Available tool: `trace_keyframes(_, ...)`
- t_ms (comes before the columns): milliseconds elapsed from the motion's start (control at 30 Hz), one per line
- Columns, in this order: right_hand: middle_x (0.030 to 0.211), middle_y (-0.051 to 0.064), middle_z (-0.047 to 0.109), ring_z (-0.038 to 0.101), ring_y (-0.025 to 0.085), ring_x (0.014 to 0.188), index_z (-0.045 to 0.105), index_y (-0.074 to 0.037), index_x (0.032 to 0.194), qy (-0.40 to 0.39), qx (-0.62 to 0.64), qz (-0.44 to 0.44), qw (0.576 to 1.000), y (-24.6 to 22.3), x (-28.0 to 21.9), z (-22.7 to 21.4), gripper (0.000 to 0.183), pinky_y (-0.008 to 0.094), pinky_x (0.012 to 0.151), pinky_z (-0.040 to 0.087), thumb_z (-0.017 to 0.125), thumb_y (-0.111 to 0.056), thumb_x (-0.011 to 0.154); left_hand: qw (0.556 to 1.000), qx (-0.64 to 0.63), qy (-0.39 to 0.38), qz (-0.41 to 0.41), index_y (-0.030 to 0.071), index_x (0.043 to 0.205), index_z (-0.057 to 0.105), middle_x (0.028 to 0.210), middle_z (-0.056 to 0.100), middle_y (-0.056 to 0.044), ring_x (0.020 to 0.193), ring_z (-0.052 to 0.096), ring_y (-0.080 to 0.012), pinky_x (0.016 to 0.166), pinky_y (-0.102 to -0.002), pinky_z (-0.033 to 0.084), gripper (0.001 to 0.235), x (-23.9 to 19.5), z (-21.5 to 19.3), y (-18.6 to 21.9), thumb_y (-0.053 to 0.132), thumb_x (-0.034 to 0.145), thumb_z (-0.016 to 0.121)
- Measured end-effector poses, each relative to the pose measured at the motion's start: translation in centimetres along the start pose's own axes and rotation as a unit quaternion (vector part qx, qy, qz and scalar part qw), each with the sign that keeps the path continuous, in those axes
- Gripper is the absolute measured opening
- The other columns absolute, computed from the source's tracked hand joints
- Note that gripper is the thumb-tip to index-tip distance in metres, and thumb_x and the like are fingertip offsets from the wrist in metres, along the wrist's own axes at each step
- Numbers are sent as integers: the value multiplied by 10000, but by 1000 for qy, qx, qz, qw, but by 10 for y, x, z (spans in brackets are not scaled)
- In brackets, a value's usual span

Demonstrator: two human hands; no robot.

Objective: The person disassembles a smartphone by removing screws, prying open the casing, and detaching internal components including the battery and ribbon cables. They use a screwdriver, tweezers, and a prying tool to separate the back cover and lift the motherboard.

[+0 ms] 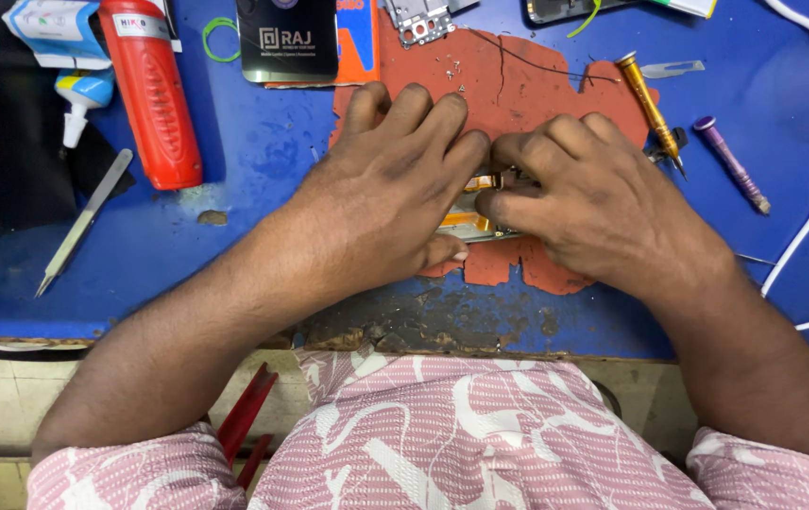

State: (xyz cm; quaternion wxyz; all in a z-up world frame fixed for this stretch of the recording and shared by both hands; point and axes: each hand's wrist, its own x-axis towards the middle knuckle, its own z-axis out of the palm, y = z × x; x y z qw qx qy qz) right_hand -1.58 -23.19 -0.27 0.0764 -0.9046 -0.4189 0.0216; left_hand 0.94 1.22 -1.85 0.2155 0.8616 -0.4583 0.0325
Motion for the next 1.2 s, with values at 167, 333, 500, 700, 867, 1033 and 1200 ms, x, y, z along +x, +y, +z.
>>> trace_keyframes(167,1207,67,644,581,261,1064,729,-178,968,15,1,-4,1000,1,-2,-3,141,418,931,494,702,-100,853,1000,1,1,1,47,1128,597,1061,500,-92,1046,487,-269,919,-464,382,752,-1,2,0,492,603,899)
trace_keyframes(333,1189,67,634,589,271,1024,741,-173,1020,25,48,11,998,5,-9,-4,297,426,882,525,777,-36,758,1000,23,13,7,43,1141,601,1056,501,-91,1045,486,-261,923,-460,386,791,0,4,1,533,594,894)
trace_keyframes(500,1179,73,642,605,277,1011,748,-175,1045,20,60,12,998,5,-11,-4,384,430,842,535,789,-36,690,1000,22,3,5,32,1149,606,1044,500,-93,1036,488,-262,914,-465,389,792,-1,4,0,531,606,896)
trace_keyframes(700,1104,93,642,582,263,883,731,-128,1018,52,70,-25,996,5,-8,-8,336,419,743,522,846,-359,803,1000,9,14,4,31,1143,609,1046,504,-93,1034,491,-260,921,-468,391,793,0,3,-1,524,590,890)
trace_keyframes(867,1051,82,630,596,255,883,738,-77,1023,64,89,-34,993,3,-7,-10,353,419,752,528,831,-359,831,1000,16,9,5,38,1121,608,1036,506,-96,1023,493,-265,919,-477,394,753,0,4,-1,519,613,889)
trace_keyframes(1033,928,55,678,627,205,783,759,-62,988,100,33,-76,992,0,-8,-13,267,370,661,523,836,-282,859,1000,11,0,-1,35,1125,612,1035,511,-97,1024,494,-265,922,-480,397,751,1,4,-1,520,622,887)
trace_keyframes(1200,810,30,672,638,168,692,761,-38,924,117,-21,-139,983,1,-9,-14,167,320,563,496,849,-169,871,1000,11,-1,-4,29,1138,621,1042,524,-93,1025,496,-261,931,-481,399,774,2,4,-1,515,595,883)
